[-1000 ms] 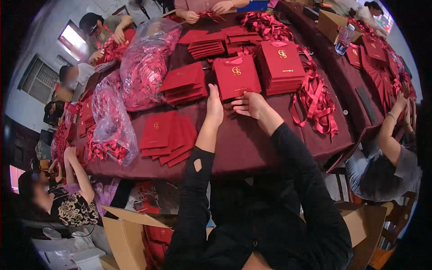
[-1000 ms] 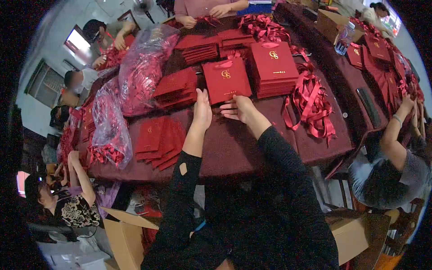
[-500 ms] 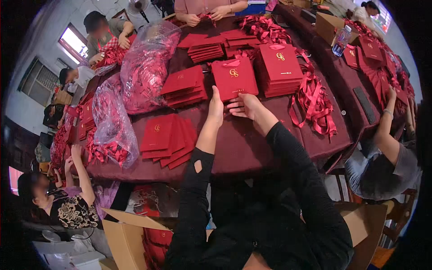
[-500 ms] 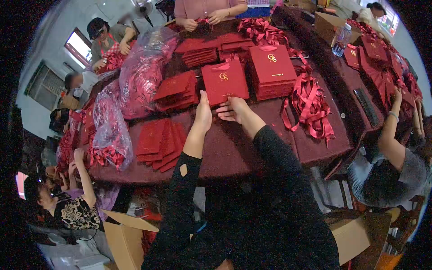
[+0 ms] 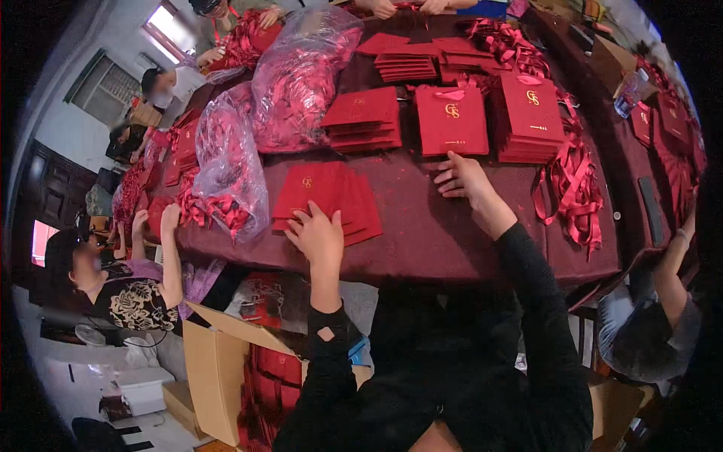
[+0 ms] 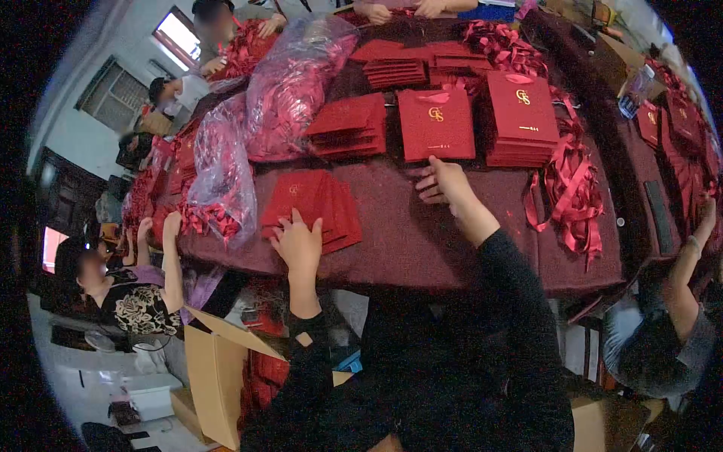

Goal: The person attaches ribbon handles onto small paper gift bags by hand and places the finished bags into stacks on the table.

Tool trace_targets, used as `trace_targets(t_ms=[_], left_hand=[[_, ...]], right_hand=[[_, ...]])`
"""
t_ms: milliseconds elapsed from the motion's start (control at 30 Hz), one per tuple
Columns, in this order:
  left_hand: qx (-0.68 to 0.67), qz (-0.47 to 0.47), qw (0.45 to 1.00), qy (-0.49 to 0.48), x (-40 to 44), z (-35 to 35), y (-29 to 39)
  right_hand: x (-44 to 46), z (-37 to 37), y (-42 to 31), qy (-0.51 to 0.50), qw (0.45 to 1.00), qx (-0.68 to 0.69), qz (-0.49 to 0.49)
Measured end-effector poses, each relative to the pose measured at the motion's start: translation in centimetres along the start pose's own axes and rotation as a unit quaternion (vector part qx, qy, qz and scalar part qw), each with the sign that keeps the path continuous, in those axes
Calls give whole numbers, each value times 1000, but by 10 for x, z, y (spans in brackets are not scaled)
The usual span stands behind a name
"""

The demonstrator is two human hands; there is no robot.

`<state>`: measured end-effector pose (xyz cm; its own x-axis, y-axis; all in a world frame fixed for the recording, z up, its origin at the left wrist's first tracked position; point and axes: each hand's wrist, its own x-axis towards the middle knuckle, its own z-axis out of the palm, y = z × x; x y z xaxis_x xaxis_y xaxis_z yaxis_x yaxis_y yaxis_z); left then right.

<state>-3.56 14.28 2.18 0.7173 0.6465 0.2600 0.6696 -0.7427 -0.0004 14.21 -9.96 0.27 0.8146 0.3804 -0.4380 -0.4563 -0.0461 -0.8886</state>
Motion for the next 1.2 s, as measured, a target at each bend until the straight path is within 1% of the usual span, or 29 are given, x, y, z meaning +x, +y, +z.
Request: trace_targets(t_ms=[33, 67, 100, 133, 167, 233, 300, 333, 367, 400, 433, 467, 533, 567, 633, 667, 700, 733, 767, 800, 867, 900, 933, 967, 1000, 1033, 1067, 1133, 1200], left_hand=[[-82, -11, 995, -51, 3, 5, -8], [-81, -6, 995, -51, -1, 11, -9], [-49, 44, 997, 27, -8, 15, -9], [-18, 94, 990, 102, -16, 15, -6], [-19, 101, 989, 101, -23, 13, -1], [-60, 169, 975, 128, -42, -14, 16], [-113, 272, 933, 204, -69, -36, 38], [-141, 309, 920, 195, -84, -43, 50], [-167, 345, 905, 186, -96, -49, 60], [-230, 384, 886, 125, -102, -55, 66], [-278, 381, 876, 103, -102, -58, 69], [-326, 378, 863, 80, -100, -59, 75], [-254, 329, 900, 134, -83, -49, 86], [-223, 305, 913, 156, -73, -37, 93], [-238, 279, 926, 85, -69, -9, 108], [-253, 284, 925, 13, -69, 5, 113], [-233, 286, 929, 23, -73, 12, 119], [-210, 286, 934, 36, -74, 18, 122], [-228, 288, 928, 63, -76, 25, 121], [-243, 299, 921, 55, -76, 22, 121], [-248, 321, 913, 43, -76, 24, 120], [-250, 323, 912, 41, -76, 24, 122], [-253, 314, 912, 70, -75, 22, 124], [-258, 305, 911, 100, -74, 20, 127], [-259, 305, 911, 101, -74, 22, 128], [-235, 310, 918, 82, -74, 26, 126], [-211, 315, 923, 63, -74, 27, 125], [-217, 306, 926, 49, -73, 22, 124], [-221, 291, 930, 31, -74, 18, 123]], right_hand=[[0, 8, 5, 4, 1000, -15, -13], [-2, 18, 12, -8, 998, -19, -53], [-8, 30, 17, -17, 995, -23, -91], [-18, 41, 18, -55, 992, -31, -112], [-27, 53, 16, -71, 991, -52, -100], [-39, 69, 21, -106, 985, -79, -109], [-54, 79, 12, -111, 981, -145, -68], [-71, 82, 5, -124, 981, -49, -144], [-71, 78, 10, -120, 981, -49, -141], [-69, 70, 17, -92, 977, -52, -185], [-67, 61, 23, -63, 970, -56, -228], [-66, 48, 26, -81, 967, -70, -230], [-67, 22, 32, -147, 958, -74, -236], [-70, 11, 35, -120, 950, -141, -251], [-87, -1, 29, -52, 930, -280, -232], [-88, -5, 48, 61, 888, -336, -309], [-88, -12, 61, 137, 807, -407, -405], [-105, -21, 54, 175, 774, -440, -419], [-118, -28, 44, 208, 738, -471, -436], [-133, -43, 37, 223, 729, -478, -437], [-137, -87, 42, 279, 681, -497, -459], [-138, -110, 39, 293, 684, -511, -429], [-145, -122, 30, 329, 694, -525, -366], [-144, -133, 25, 325, 669, -559, -367], [-143, -140, 23, 320, 643, -591, -368], [-139, -143, 25, 307, 639, -620, -336], [-134, -145, 30, 308, 639, -619, -337], [-126, -144, 33, 284, 608, -645, -365], [-131, -144, 34, 271, 601, -653, -372]])
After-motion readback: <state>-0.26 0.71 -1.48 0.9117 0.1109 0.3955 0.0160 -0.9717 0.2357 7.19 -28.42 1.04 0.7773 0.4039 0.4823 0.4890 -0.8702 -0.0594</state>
